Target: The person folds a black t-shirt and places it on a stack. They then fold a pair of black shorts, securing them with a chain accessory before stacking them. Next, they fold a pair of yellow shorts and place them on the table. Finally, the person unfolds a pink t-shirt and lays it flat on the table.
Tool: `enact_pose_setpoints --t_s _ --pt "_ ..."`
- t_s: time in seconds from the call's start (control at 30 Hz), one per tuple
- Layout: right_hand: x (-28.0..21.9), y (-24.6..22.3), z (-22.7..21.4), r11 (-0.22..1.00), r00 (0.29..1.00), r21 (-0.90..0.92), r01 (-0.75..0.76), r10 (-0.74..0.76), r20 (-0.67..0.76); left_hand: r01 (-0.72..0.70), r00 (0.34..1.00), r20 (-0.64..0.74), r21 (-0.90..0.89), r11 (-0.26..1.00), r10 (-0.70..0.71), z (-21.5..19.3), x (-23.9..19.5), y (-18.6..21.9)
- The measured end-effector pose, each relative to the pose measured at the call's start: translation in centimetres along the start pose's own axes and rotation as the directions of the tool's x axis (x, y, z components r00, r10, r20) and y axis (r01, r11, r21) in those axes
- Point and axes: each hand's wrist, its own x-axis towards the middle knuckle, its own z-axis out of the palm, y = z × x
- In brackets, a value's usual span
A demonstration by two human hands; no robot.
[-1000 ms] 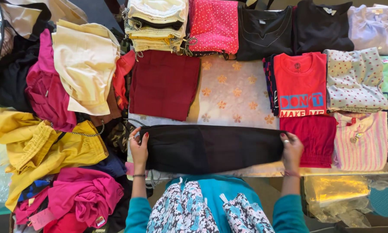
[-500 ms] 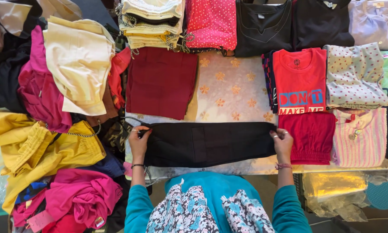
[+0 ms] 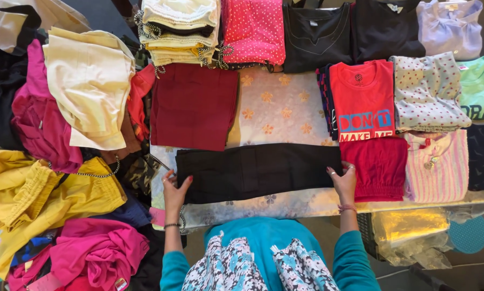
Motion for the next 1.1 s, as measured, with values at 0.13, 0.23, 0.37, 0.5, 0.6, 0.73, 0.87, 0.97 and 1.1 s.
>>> enact_pose_setpoints --t_s 0.13,0.23,0.37,0.5,0.6,0.73,0.87,0.97,1.1 --pt "-0.5 2.0 -0.9 0.918 0.983 0.386 -0.089 0.019 0.182 -0.112 0.987 0.123 0.043 0.993 0.106 -1.9 -2.6 0.8" --pt "-1.6 0.4 -2.8 0.776 0.955 0.559 -0.292 0.204 0.215 -0.191 0.952 0.241 -0.013 0.982 0.188 -2.7 -3.2 2.4" --pt "-4.7 -4.4 -2.1 0.999 0.998 -0.027 0.041 -0.040 0.054 -0.154 0.988 0.060 0.266 0.951 0.143 -1.2 -5.3 5.2" --pt "-9.2 -15.2 1.4 0.731 0.749 -0.166 0.661 -0.653 0.111 -0.577 0.803 0.134 0.415 0.704 0.580 5.5 -8.5 11.6" --pt "-12.6 -17.8 6.1 0.623 0.565 0.064 0.780 -0.745 0.355 -0.689 0.724 0.319 0.365 0.626 0.611 11.1 -9.4 11.2" --pt "-10.8 -16.1 7.1 0.522 0.461 0.028 0.852 -0.776 0.430 -0.672 0.737 0.369 0.492 0.553 0.567 11.5 -8.6 10.4" --pt "-5.3 -9.5 4.0 0.785 0.799 -0.194 0.589 -0.528 0.289 -0.516 0.853 0.290 0.592 0.619 0.433 7.4 -7.2 6.8" --pt "-2.8 -5.4 2.4 0.843 0.913 -0.352 0.407 -0.380 0.147 -0.481 0.870 0.212 0.560 0.675 0.445 6.1 -7.0 5.6" --pt "-3.0 -5.6 3.2 0.855 0.961 -0.451 0.256 -0.274 0.027 -0.397 0.893 0.151 0.707 0.585 0.423 8.9 -8.4 7.2"
